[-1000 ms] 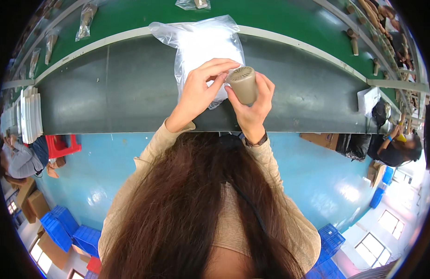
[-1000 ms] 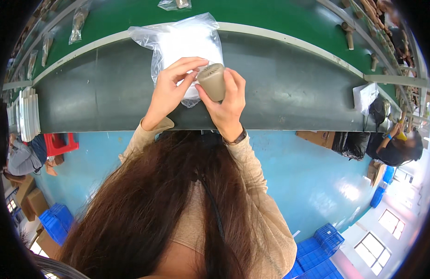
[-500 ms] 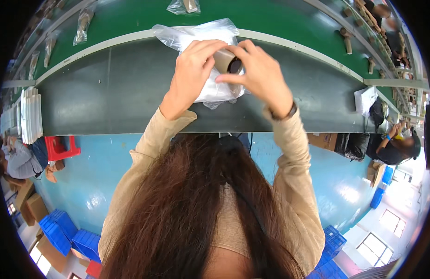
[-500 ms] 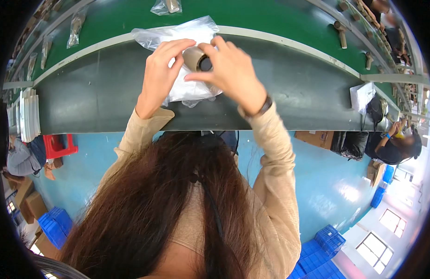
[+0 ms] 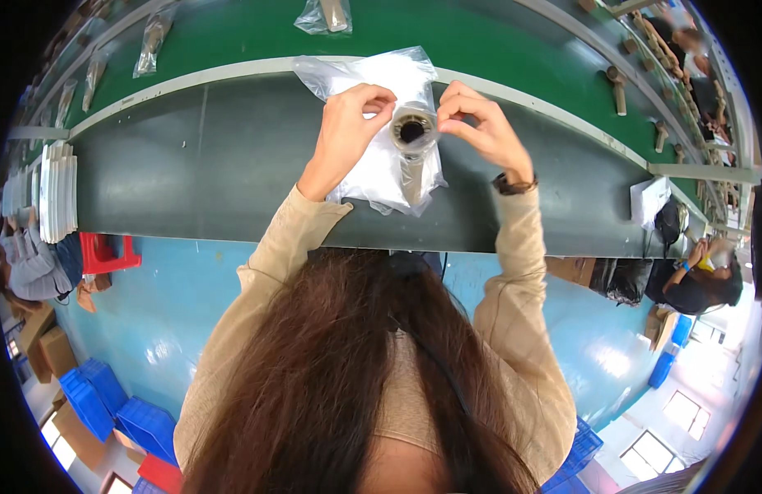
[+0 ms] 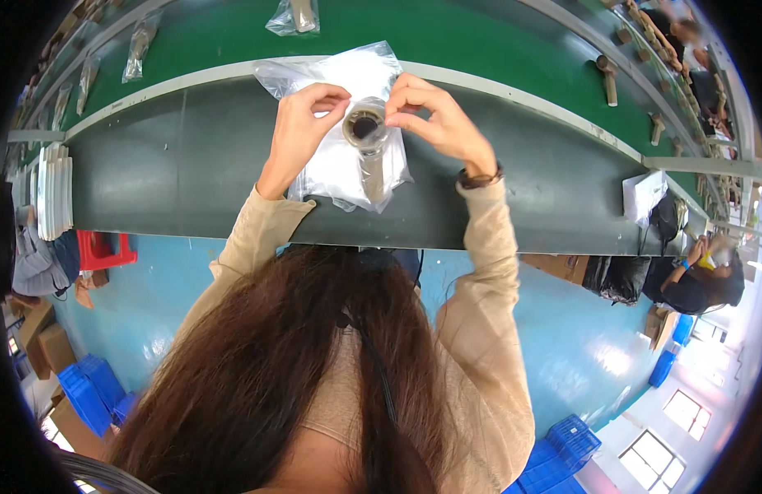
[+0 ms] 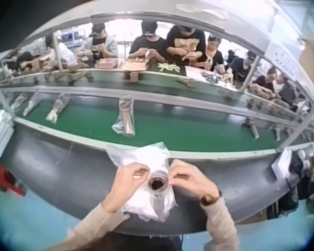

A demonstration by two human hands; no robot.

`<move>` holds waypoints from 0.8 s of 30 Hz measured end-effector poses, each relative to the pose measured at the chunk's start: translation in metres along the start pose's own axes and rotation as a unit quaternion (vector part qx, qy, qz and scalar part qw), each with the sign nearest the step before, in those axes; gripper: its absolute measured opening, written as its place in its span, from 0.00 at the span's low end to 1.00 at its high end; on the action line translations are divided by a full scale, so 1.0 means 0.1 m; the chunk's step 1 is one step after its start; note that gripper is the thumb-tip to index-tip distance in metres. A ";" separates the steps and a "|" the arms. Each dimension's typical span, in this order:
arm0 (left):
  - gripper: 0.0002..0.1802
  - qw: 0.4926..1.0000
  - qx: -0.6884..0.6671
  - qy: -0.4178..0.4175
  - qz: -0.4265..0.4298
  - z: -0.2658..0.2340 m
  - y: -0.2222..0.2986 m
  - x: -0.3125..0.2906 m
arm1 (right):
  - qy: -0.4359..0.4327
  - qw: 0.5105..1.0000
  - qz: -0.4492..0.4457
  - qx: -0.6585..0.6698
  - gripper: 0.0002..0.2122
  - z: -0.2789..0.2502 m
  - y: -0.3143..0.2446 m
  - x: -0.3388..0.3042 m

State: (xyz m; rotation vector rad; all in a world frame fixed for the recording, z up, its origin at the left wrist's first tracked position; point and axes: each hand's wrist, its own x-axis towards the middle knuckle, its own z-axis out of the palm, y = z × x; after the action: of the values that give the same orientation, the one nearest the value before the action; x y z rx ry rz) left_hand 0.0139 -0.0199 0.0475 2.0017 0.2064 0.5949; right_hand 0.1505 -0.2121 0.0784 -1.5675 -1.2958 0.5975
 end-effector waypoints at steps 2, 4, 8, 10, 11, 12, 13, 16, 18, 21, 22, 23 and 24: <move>0.07 0.993 -0.097 -0.043 -0.061 -0.01 0.09 0.03 | 0.067 0.995 -0.022 0.077 0.03 0.20 0.12 0.01; 0.07 0.987 -0.131 -0.063 -0.075 -0.02 0.16 0.09 | 0.272 0.948 -0.121 0.114 0.04 0.30 0.15 0.06; 0.13 0.933 -0.355 -0.032 -0.059 0.05 0.23 0.21 | 0.323 0.942 -0.087 0.043 0.05 0.39 0.01 0.20; 0.14 0.930 -0.362 0.051 -0.039 0.13 0.34 0.06 | 0.412 0.903 -0.079 0.097 0.06 0.16 -0.05 0.34; 0.13 0.954 -0.290 0.051 -0.051 0.15 0.35 -0.10 | 0.446 0.884 -0.089 0.104 0.08 -0.05 0.06 0.42; 0.12 0.973 -0.214 0.054 -0.064 0.16 0.34 -0.25 | 0.476 0.871 -0.058 0.111 0.08 -0.24 0.11 0.50; 0.14 0.986 -0.131 -0.081 -0.058 0.17 0.32 -0.36 | 0.532 0.846 -0.032 -0.023 0.09 -0.74 0.58 0.47; 0.16 0.966 0.072 -0.250 0.012 0.14 0.11 -0.62 | 0.598 0.781 0.046 -0.172 0.12 -1.43 1.04 0.67; 0.18 0.938 0.185 -0.285 0.072 0.19 0.06 -0.71 | 0.605 0.768 0.064 -0.202 0.14 -1.72 1.47 0.86; 0.15 0.937 0.214 -0.249 0.115 0.24 0.08 -0.67 | 0.681 0.676 0.196 -0.202 0.12 -2.22 2.20 1.04; 0.14 0.933 0.232 -0.238 0.137 0.25 0.08 -0.66 | 0.701 0.641 0.239 -0.200 0.11 -2.33 2.36 1.06; 0.12 0.929 0.253 -0.223 0.153 0.25 0.06 -0.67 | 0.715 0.609 0.281 -0.195 0.11 -2.36 2.44 1.09; 0.12 0.930 0.259 -0.215 0.146 0.22 0.03 -0.69 | 0.705 0.638 0.281 -0.133 0.10 -2.20 2.36 1.24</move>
State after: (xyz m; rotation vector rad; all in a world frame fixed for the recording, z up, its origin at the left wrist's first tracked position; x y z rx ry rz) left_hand -0.0352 -0.0652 0.0194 2.6500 -0.2334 0.2803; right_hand 0.4794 -0.1676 -0.0192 -1.9055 0.3653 -0.5515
